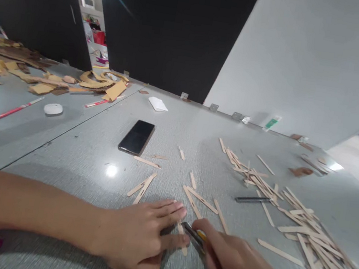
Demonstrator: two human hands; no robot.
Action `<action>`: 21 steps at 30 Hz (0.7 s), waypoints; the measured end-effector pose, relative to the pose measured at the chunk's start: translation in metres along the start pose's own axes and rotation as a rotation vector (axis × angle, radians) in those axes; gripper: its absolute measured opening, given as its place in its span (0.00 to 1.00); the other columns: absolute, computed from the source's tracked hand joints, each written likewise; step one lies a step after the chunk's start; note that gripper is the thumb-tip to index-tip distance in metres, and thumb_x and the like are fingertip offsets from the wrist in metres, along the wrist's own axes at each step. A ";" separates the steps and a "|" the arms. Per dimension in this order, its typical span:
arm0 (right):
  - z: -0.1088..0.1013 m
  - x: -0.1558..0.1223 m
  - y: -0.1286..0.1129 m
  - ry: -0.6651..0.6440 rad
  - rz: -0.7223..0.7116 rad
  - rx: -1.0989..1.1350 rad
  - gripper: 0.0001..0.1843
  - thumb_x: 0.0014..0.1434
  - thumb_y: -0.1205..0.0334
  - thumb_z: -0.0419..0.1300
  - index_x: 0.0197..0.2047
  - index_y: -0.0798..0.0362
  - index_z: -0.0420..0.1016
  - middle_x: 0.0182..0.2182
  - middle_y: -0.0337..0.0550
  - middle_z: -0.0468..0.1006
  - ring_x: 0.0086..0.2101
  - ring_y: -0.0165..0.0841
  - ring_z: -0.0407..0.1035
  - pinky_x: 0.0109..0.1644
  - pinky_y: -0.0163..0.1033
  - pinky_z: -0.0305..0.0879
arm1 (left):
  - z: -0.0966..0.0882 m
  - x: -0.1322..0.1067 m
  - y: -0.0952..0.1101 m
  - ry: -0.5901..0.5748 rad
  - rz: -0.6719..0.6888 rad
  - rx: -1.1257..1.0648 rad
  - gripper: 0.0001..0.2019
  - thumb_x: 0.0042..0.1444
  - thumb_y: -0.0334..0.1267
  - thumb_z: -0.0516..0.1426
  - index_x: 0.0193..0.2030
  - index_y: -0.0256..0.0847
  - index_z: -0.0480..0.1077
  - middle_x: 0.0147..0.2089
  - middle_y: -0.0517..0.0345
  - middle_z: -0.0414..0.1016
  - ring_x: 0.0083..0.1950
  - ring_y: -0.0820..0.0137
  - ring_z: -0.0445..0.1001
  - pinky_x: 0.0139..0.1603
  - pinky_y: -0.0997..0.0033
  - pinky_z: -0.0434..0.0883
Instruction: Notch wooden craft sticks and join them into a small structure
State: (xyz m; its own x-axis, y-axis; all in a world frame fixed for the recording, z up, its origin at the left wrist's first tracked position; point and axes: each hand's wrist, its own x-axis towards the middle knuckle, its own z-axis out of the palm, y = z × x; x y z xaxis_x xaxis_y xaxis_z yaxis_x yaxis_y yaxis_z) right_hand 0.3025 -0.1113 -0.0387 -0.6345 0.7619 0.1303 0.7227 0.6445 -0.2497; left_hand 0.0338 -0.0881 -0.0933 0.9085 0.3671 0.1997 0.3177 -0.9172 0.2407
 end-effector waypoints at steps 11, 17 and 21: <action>-0.043 0.015 0.022 0.102 0.382 0.717 0.12 0.72 0.51 0.57 0.48 0.46 0.80 0.34 0.46 0.87 0.30 0.42 0.84 0.32 0.41 0.82 | 0.007 -0.001 -0.014 0.071 0.019 -0.178 0.26 0.65 0.36 0.56 0.69 0.35 0.71 0.79 0.31 0.56 0.81 0.49 0.52 0.80 0.48 0.55; -0.036 0.026 0.042 0.139 0.461 1.207 0.18 0.60 0.47 0.73 0.51 0.42 0.81 0.40 0.42 0.83 0.34 0.37 0.78 0.34 0.36 0.77 | 0.008 0.003 -0.016 0.345 0.010 -0.227 0.16 0.68 0.34 0.56 0.55 0.34 0.82 0.67 0.37 0.76 0.69 0.58 0.75 0.78 0.55 0.61; -0.015 0.027 0.038 0.085 0.453 1.375 0.20 0.57 0.53 0.77 0.50 0.41 0.77 0.32 0.35 0.75 0.26 0.29 0.64 0.27 0.30 0.65 | 0.011 0.006 -0.017 0.428 0.050 -0.228 0.13 0.70 0.36 0.58 0.49 0.34 0.84 0.60 0.40 0.82 0.62 0.60 0.81 0.76 0.57 0.65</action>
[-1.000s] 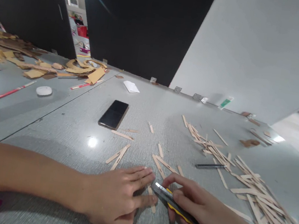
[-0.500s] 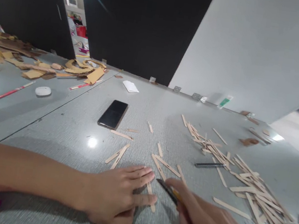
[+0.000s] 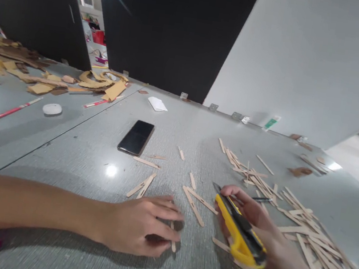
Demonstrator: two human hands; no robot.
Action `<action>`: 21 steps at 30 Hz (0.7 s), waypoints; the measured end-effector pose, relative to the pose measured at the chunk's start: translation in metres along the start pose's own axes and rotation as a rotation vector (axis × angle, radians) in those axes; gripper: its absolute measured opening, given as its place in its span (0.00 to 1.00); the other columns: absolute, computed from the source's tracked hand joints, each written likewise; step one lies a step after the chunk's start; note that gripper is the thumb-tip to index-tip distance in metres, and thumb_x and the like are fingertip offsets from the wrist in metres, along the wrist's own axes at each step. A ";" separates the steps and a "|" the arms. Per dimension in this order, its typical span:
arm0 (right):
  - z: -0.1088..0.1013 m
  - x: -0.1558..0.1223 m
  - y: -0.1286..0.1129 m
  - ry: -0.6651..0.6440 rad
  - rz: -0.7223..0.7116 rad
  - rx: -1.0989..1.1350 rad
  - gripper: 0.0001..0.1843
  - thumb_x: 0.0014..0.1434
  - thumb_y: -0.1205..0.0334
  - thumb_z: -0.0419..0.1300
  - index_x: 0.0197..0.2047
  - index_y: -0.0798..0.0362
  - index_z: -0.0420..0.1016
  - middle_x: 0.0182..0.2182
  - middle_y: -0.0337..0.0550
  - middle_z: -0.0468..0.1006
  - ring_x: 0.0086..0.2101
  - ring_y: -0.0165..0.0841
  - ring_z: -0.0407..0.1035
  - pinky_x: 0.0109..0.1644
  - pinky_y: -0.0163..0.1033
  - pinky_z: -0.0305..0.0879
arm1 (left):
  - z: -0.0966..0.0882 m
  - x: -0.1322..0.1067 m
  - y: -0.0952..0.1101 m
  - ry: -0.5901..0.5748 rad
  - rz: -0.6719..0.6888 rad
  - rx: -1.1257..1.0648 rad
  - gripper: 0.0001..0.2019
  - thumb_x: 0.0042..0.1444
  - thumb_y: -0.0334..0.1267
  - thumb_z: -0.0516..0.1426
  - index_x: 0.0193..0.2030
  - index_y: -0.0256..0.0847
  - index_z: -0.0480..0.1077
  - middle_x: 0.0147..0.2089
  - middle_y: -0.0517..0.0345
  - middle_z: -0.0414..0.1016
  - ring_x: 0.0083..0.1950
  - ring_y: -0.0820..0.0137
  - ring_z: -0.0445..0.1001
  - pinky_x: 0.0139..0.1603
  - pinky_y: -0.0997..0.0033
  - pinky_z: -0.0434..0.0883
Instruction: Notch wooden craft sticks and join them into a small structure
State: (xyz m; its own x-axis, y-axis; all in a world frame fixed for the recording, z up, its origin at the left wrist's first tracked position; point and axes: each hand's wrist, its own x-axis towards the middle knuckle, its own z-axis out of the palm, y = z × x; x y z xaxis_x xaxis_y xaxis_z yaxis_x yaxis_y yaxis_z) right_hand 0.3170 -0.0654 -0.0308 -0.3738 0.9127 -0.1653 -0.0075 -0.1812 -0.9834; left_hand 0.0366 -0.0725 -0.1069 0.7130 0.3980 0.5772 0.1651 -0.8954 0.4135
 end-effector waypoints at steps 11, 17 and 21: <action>0.016 -0.002 0.025 0.134 -0.102 0.241 0.17 0.67 0.40 0.66 0.41 0.44 0.75 0.23 0.30 0.59 0.23 0.28 0.52 0.26 0.30 0.61 | -0.001 0.000 0.002 0.083 -0.186 0.033 0.26 0.61 0.61 0.66 0.48 0.37 0.81 0.50 0.45 0.83 0.52 0.56 0.79 0.60 0.50 0.74; 0.012 0.000 0.027 0.277 -0.121 -0.160 0.16 0.71 0.44 0.63 0.53 0.45 0.79 0.29 0.36 0.79 0.27 0.32 0.71 0.34 0.37 0.70 | 0.003 0.001 0.010 0.057 -0.341 0.178 0.27 0.49 0.58 0.71 0.46 0.37 0.79 0.47 0.47 0.79 0.49 0.53 0.75 0.59 0.44 0.71; 0.007 -0.003 0.021 0.230 -0.200 -0.556 0.19 0.71 0.42 0.61 0.50 0.47 0.84 0.24 0.40 0.83 0.34 0.40 0.79 0.49 0.47 0.75 | -0.002 0.007 0.009 0.031 -0.223 0.002 0.16 0.55 0.33 0.63 0.51 0.39 0.79 0.52 0.50 0.83 0.53 0.59 0.79 0.64 0.55 0.70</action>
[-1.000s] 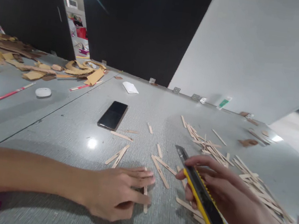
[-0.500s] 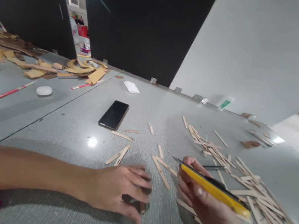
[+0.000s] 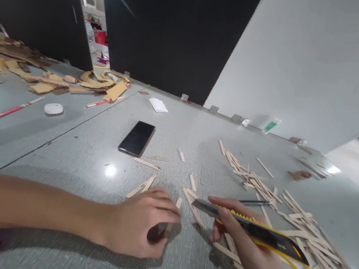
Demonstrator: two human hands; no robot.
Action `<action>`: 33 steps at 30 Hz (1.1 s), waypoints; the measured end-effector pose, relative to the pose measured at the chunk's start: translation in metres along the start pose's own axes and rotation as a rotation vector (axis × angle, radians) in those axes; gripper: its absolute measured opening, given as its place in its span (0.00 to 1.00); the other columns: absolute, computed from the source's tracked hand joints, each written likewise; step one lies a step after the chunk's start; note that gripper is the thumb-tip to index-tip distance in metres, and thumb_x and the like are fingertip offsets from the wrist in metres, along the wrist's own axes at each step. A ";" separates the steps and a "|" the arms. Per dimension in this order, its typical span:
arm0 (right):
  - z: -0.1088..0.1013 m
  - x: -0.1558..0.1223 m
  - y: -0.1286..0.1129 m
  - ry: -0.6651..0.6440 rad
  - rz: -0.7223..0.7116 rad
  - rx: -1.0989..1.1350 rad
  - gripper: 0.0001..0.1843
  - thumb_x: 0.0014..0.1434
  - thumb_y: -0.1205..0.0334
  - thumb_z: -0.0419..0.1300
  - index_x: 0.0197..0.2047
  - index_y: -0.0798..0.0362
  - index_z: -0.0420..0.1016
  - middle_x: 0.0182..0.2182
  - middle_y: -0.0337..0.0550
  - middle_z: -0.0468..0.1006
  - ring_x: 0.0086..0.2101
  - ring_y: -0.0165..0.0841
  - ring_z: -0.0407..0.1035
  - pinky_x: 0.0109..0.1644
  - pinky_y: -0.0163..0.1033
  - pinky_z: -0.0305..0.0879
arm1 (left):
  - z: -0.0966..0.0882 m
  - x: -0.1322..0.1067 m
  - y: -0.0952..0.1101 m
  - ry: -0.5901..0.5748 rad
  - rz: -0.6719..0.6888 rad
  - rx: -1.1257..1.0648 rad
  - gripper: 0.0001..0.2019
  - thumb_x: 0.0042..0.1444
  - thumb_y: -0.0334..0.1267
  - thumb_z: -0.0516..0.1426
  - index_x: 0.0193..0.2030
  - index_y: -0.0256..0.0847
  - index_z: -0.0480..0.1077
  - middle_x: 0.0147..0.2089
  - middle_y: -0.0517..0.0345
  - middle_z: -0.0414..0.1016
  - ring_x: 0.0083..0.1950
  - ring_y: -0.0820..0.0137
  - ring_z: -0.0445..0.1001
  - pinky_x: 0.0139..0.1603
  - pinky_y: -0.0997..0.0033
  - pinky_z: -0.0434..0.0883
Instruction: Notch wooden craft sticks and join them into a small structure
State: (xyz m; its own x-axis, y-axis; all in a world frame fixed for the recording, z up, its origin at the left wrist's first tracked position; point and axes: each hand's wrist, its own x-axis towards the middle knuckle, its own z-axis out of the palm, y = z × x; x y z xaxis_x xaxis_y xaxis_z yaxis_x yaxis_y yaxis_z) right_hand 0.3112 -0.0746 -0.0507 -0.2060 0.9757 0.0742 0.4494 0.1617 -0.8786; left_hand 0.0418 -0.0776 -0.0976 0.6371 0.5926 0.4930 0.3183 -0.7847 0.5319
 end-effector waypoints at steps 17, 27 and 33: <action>0.027 -0.035 -0.013 0.003 -0.159 -0.001 0.10 0.71 0.53 0.63 0.39 0.45 0.83 0.36 0.44 0.87 0.31 0.37 0.84 0.32 0.34 0.81 | -0.022 0.014 -0.025 -0.329 0.049 -0.258 0.05 0.62 0.38 0.70 0.35 0.45 0.81 0.54 0.60 0.87 0.67 0.58 0.76 0.72 0.52 0.61; 0.044 -0.035 -0.011 -0.023 -0.364 -0.094 0.10 0.72 0.63 0.60 0.38 0.47 0.81 0.31 0.40 0.84 0.29 0.33 0.81 0.34 0.33 0.75 | -0.020 0.014 -0.030 -0.287 0.094 -0.306 0.06 0.63 0.39 0.69 0.34 0.45 0.83 0.52 0.56 0.88 0.66 0.57 0.77 0.69 0.52 0.62; 0.044 -0.036 -0.010 -0.029 -0.384 -0.119 0.11 0.71 0.64 0.59 0.38 0.47 0.80 0.31 0.42 0.84 0.30 0.35 0.81 0.34 0.34 0.75 | -0.019 0.014 -0.030 -0.306 0.057 -0.306 0.04 0.62 0.40 0.69 0.35 0.48 0.84 0.53 0.58 0.87 0.66 0.56 0.76 0.70 0.51 0.62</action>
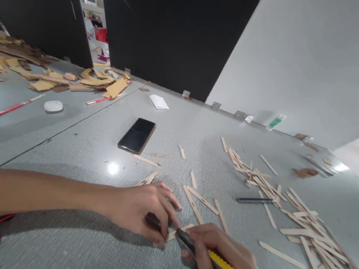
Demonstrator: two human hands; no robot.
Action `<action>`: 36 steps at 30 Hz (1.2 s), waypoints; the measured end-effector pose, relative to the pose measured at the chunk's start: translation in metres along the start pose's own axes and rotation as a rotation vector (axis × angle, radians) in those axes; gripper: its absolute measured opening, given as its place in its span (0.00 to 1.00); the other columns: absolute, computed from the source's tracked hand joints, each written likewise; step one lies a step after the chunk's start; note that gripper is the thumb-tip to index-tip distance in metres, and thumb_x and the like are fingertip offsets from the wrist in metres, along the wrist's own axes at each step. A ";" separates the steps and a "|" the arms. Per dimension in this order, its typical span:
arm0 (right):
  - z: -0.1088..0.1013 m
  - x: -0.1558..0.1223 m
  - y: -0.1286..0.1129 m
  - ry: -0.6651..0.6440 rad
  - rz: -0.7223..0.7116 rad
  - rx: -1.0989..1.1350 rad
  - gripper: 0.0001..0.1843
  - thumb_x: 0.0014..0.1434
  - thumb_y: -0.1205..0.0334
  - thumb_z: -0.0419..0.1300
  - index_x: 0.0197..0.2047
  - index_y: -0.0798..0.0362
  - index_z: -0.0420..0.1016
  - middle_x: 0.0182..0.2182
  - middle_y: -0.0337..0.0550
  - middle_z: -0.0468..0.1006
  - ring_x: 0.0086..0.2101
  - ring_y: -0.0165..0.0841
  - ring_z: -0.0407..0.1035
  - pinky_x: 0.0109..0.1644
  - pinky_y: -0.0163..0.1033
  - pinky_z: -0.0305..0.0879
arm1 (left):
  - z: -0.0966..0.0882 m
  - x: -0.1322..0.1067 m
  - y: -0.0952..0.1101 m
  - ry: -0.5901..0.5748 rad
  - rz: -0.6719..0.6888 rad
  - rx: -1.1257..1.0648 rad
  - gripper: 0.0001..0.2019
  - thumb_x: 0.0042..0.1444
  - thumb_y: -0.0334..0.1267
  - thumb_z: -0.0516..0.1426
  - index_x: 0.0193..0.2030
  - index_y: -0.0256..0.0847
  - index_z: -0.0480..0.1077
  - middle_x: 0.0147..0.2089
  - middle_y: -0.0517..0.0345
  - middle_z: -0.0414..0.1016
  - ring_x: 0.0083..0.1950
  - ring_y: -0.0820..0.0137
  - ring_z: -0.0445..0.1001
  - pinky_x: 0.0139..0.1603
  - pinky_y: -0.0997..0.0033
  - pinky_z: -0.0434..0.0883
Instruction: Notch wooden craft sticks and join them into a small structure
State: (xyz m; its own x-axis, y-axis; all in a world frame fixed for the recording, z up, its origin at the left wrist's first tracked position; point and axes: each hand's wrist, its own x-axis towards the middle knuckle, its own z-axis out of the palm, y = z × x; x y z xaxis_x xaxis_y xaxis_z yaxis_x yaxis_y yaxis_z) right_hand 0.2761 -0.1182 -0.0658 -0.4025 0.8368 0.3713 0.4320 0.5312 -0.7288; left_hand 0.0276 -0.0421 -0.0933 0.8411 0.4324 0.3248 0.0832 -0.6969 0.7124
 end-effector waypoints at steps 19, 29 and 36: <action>0.006 0.000 0.004 -0.031 -0.093 0.019 0.09 0.69 0.66 0.59 0.39 0.47 0.80 0.30 0.41 0.83 0.29 0.35 0.82 0.34 0.34 0.78 | -0.002 0.007 0.004 -0.073 -0.017 0.218 0.27 0.59 0.54 0.68 0.63 0.52 0.78 0.76 0.49 0.67 0.76 0.44 0.64 0.73 0.40 0.57; 0.006 -0.001 0.004 0.008 -0.122 0.013 0.09 0.68 0.68 0.60 0.41 0.46 0.80 0.34 0.43 0.85 0.34 0.38 0.84 0.38 0.35 0.80 | -0.005 0.008 0.006 -0.120 -0.009 0.225 0.27 0.60 0.53 0.68 0.65 0.53 0.77 0.78 0.49 0.62 0.79 0.44 0.57 0.77 0.34 0.51; 0.006 -0.002 0.005 -0.025 -0.121 0.021 0.09 0.68 0.69 0.60 0.42 0.46 0.79 0.34 0.42 0.85 0.36 0.37 0.84 0.40 0.35 0.80 | -0.004 0.009 0.005 -0.139 -0.018 0.233 0.28 0.61 0.54 0.67 0.66 0.52 0.76 0.79 0.49 0.60 0.81 0.46 0.53 0.77 0.34 0.49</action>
State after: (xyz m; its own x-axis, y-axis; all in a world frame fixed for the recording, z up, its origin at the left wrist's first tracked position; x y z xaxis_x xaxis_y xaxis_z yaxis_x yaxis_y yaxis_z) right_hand 0.2739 -0.1177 -0.0735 -0.4707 0.7633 0.4426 0.3625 0.6246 -0.6917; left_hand 0.0331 -0.0393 -0.0841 0.9022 0.3749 0.2134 0.2063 -0.8094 0.5498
